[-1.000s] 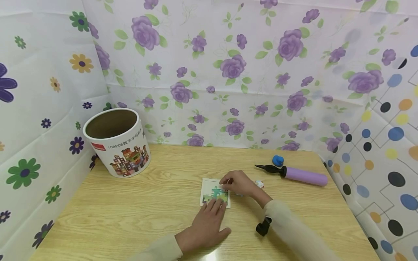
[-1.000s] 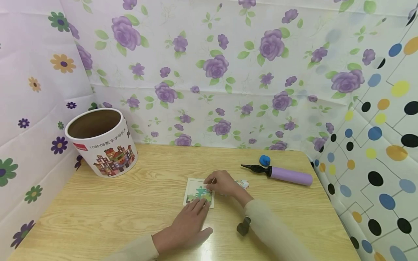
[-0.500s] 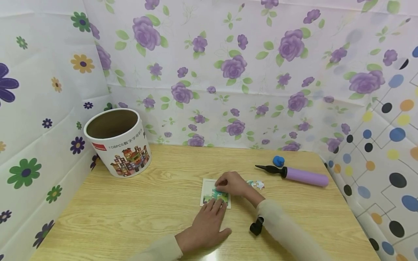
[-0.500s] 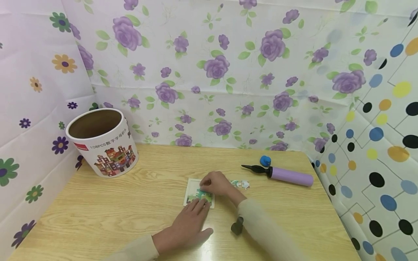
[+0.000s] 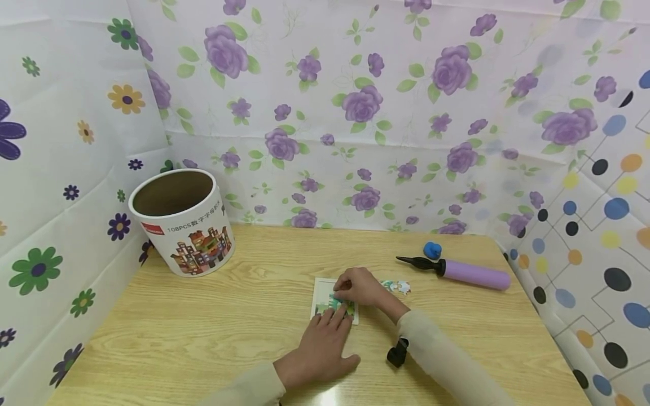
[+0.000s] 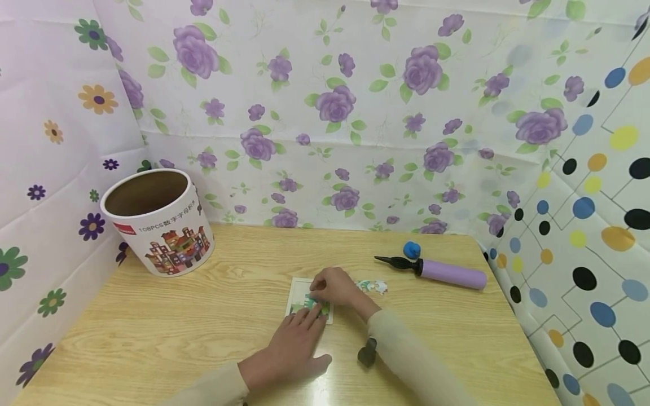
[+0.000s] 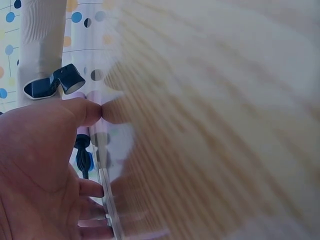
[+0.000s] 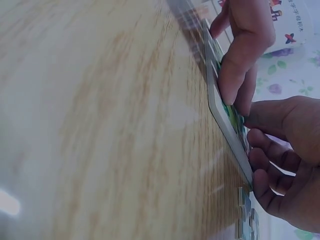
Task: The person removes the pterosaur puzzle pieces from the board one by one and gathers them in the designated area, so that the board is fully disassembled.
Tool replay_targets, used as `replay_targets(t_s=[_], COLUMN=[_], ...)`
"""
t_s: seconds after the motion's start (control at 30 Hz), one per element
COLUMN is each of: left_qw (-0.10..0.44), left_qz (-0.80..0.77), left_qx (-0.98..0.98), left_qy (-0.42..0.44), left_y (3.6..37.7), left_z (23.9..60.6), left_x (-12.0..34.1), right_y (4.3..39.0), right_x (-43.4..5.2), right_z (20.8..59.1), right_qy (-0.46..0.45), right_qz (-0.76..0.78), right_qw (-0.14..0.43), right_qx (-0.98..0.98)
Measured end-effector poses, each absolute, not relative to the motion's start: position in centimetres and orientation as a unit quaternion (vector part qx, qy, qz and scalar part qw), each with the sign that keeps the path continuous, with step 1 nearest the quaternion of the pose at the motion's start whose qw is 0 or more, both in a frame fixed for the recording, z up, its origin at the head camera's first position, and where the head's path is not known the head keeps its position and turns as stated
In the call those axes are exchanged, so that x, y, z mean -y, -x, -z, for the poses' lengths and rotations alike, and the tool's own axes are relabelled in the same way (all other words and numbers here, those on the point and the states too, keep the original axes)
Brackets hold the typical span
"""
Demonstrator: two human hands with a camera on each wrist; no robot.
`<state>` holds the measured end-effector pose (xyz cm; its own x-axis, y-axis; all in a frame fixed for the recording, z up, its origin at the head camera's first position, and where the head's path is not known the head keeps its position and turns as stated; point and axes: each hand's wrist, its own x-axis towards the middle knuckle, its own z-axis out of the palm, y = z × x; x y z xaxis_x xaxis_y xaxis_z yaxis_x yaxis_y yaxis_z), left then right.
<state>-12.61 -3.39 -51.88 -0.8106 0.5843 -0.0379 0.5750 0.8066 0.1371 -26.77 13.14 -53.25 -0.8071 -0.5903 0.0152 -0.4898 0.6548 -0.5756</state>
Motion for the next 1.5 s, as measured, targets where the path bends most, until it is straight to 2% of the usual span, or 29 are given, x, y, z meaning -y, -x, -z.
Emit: replay_targets(t_s=[0.6,0.93,1.17,1.5], left_qw=[0.067,0.060,0.073,0.084], left_qz=[-0.075,-0.067,-0.068,-0.107], left_qx=[-0.952,-0.952,-0.950,-0.940], left_qy=[-0.289,-0.292,-0.297,-0.313], left_y=[13.2,13.1,12.9,12.9], left_z=[52.0,52.3,52.4,53.0], left_x=[3.2,3.3,3.6,4.2], right_y=[26.3,26.5,26.2,25.4], right_x=[-13.2,-13.3,-14.2,-18.3], right_z=[53.1,52.9,51.8,50.5], right_qy=[0.278,0.276,0.273,0.265], right_qz=[0.322,0.344,0.379,0.378], right_qw=[0.097,0.114,0.099,0.071], right_qx=[-0.900,-0.890,-0.879,-0.884])
